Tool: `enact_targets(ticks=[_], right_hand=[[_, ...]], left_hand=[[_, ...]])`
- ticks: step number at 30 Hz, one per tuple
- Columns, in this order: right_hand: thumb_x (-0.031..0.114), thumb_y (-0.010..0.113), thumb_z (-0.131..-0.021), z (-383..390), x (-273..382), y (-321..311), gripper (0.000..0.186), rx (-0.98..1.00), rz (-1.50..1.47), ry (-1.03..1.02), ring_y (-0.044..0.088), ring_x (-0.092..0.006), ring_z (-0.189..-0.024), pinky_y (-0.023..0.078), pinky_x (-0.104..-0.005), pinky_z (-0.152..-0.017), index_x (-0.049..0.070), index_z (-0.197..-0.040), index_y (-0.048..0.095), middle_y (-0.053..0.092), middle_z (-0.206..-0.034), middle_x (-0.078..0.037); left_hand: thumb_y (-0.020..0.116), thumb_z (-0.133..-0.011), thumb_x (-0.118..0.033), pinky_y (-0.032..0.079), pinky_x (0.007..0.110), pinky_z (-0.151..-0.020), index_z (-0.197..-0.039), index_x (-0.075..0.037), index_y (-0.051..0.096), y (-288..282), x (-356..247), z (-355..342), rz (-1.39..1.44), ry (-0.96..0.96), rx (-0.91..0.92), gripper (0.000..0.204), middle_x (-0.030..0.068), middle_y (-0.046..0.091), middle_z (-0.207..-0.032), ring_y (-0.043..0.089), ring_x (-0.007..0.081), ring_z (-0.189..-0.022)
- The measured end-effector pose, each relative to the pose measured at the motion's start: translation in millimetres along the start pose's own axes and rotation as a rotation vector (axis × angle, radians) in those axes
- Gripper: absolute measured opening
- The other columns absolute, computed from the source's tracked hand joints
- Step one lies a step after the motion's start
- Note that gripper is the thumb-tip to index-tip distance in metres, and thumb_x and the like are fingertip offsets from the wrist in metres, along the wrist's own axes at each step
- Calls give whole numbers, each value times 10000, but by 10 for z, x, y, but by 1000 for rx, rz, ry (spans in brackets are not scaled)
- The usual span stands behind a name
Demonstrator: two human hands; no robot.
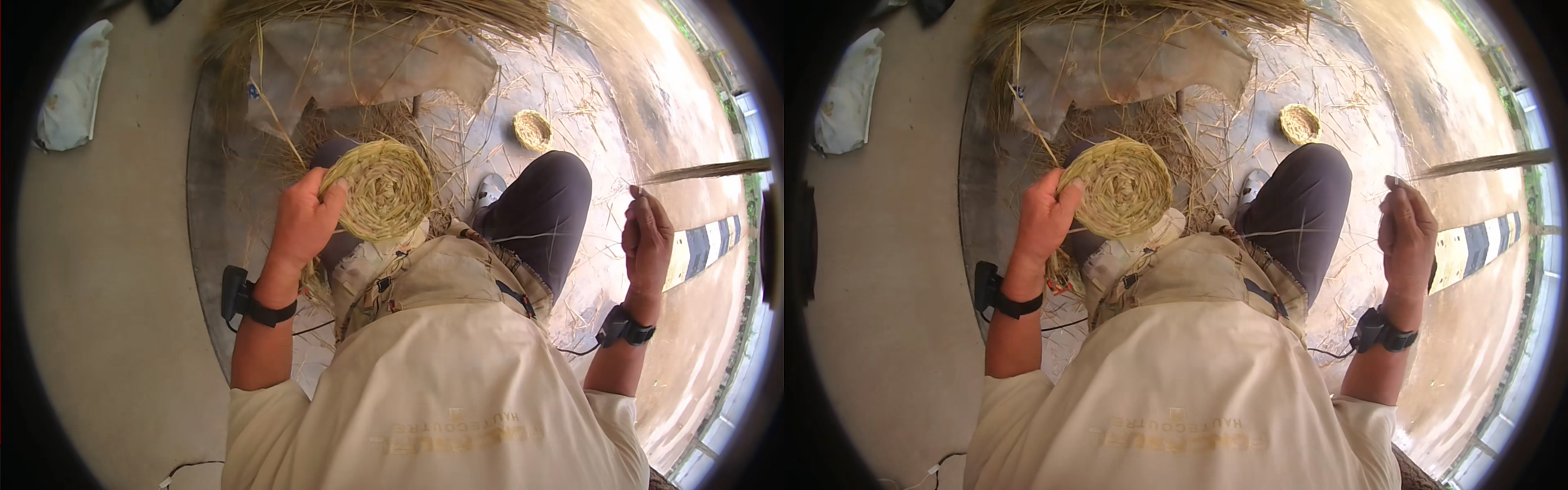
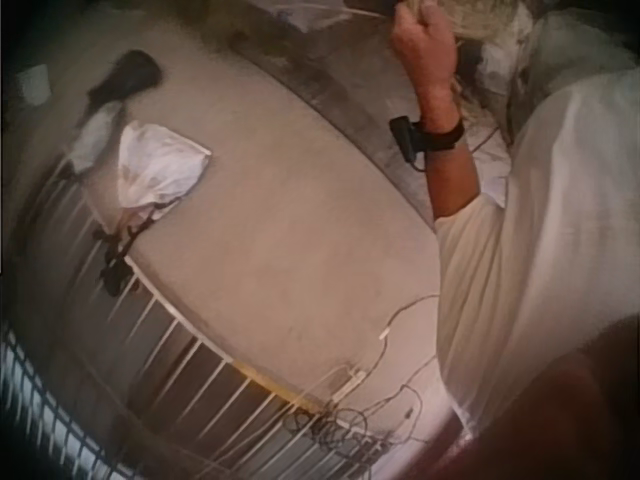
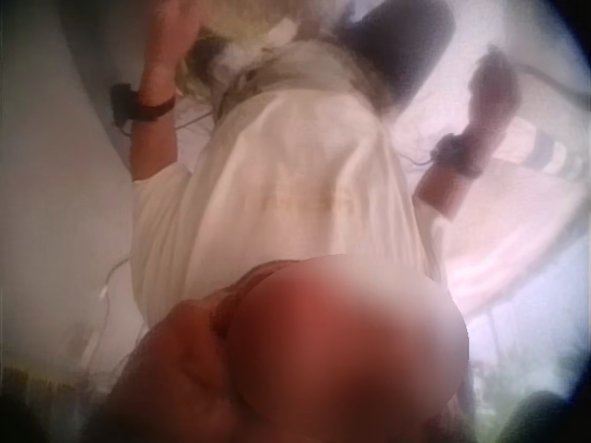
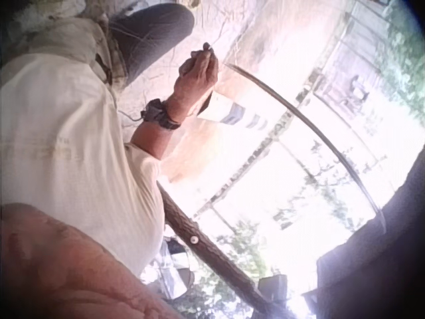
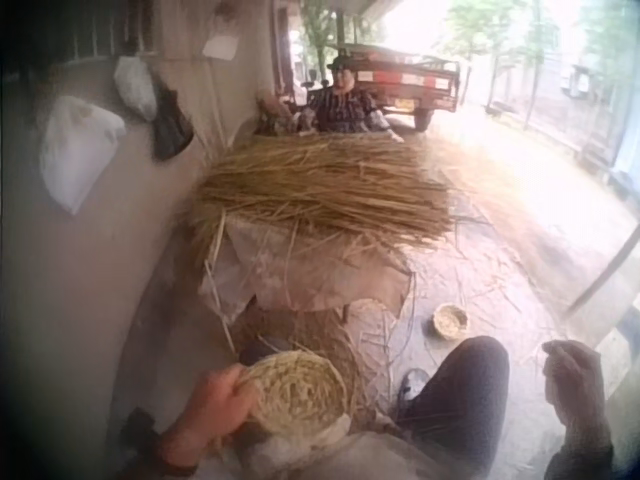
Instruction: Braiding and weaving dried straw to create a circular mat or basket base.
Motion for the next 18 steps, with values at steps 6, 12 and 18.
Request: enact_targets(ticks=[6,12,18], right_hand=[[119,593,-1040,551,154,1225,175,508,41,126,621,-91,-670,471,-245,-578,16,-1096,723,724,-920,-38],[110,636,-996,954,338,2380,152,886,309,-303,701,-397,-730,554,-465,-665,-9,-1063,702,699,-829,-219],[110,639,-989,990,315,2439,129,885,352,-290,685,-429,-725,545,-496,-658,14,-1036,711,687,-773,-222]], left_hand=[[663,-1011,-213,545,404,-656,-1023,19,678,127,-272,118,-55,49,6,233,216,706,-797,709,284,-701],[664,-1007,-213,569,459,-674,-1064,5,679,334,-547,228,-71,73,86,226,249,721,-846,739,433,-795],[662,-1008,-178,561,451,-673,-1060,20,668,356,-653,273,-61,156,81,205,232,714,-832,729,382,-768]])
Point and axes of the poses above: each hand's wrist, its own z-axis away from the middle knuckle, its own y-axis out of the palm, x = y × z, the point moved 8 cm from there along -z, towards the middle knuckle
